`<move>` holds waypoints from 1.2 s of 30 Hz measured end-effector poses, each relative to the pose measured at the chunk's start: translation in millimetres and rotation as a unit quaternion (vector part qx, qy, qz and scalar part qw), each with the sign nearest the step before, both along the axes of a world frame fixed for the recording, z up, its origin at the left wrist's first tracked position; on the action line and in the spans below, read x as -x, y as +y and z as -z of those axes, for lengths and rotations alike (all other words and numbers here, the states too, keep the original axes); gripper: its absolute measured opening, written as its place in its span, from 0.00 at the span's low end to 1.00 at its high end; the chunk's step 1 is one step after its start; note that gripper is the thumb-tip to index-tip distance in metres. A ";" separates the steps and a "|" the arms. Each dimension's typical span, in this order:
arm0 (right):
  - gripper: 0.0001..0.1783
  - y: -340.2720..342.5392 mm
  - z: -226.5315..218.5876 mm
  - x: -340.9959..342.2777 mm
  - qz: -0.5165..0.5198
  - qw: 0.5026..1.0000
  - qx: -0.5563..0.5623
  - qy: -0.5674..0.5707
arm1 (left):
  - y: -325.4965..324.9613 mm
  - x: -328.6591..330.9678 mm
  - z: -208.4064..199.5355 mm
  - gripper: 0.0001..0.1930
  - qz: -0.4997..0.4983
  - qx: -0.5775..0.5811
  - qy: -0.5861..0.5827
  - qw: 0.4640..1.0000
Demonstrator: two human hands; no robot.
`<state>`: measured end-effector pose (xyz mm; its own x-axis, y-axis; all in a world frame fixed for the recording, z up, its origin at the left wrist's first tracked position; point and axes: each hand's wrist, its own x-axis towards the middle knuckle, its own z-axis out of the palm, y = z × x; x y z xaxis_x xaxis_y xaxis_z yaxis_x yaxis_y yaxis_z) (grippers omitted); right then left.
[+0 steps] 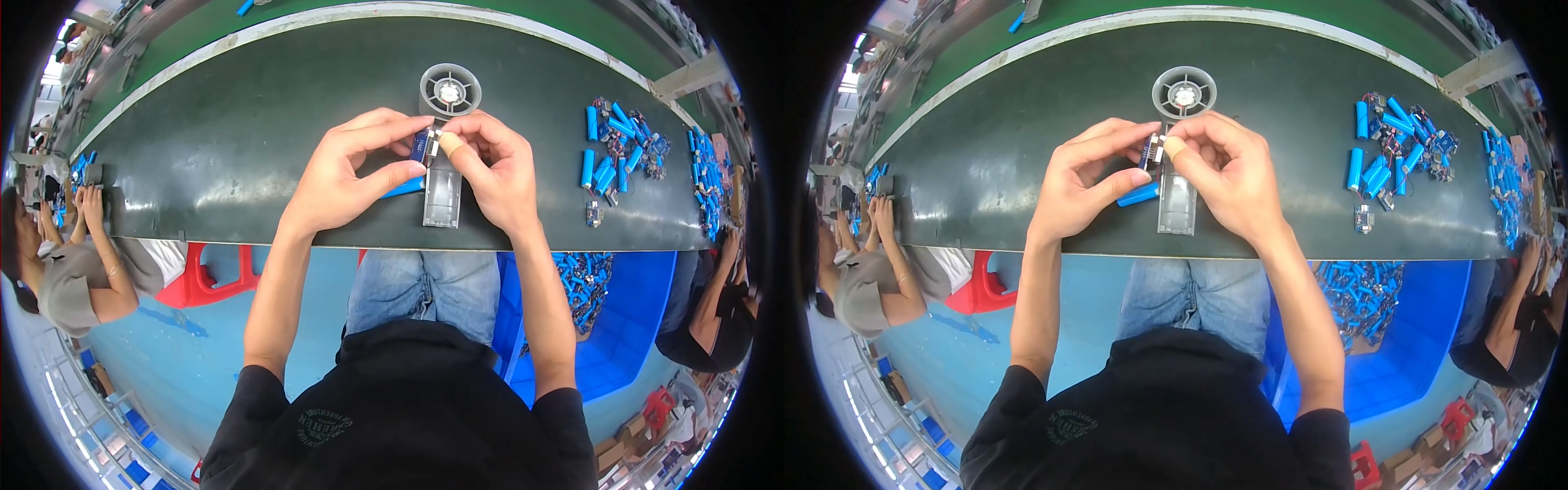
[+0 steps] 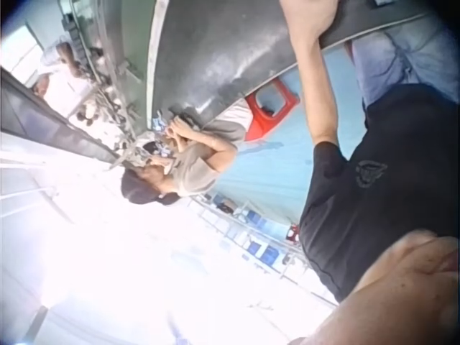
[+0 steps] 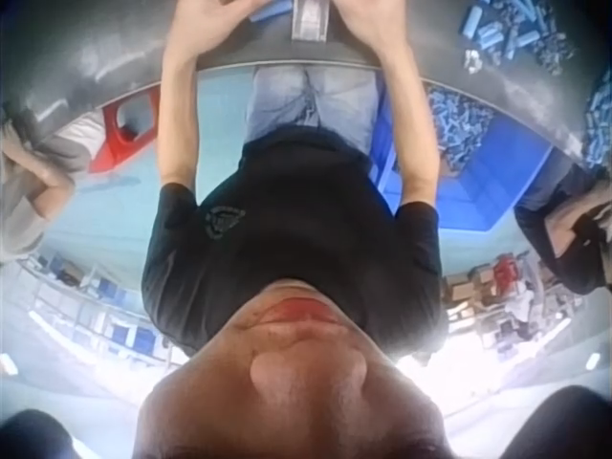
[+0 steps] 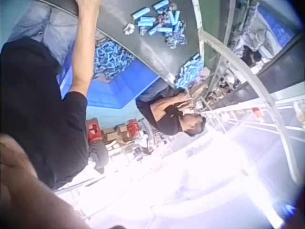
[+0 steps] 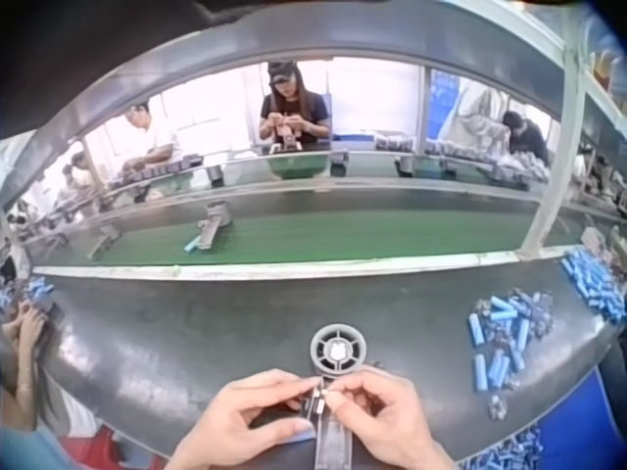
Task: The person assembles small electronic fan components by hand, fitting motor parts into a fan housing.
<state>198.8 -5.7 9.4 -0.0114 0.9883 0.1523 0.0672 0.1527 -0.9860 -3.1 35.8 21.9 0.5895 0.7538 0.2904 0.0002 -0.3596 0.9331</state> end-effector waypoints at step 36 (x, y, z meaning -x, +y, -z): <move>0.05 0.3 -0.7 -1.3 0.035 0.995 -0.059 -0.074 | 3.5 3.3 1.5 0.16 -0.011 -0.016 0.023 1.000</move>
<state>200.1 -5.4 10.2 0.0263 0.9628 0.2689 0.2253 0.2564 -0.9400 -6.4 39.3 20.4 0.5861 0.7573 0.2880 0.0504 -0.3888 0.9199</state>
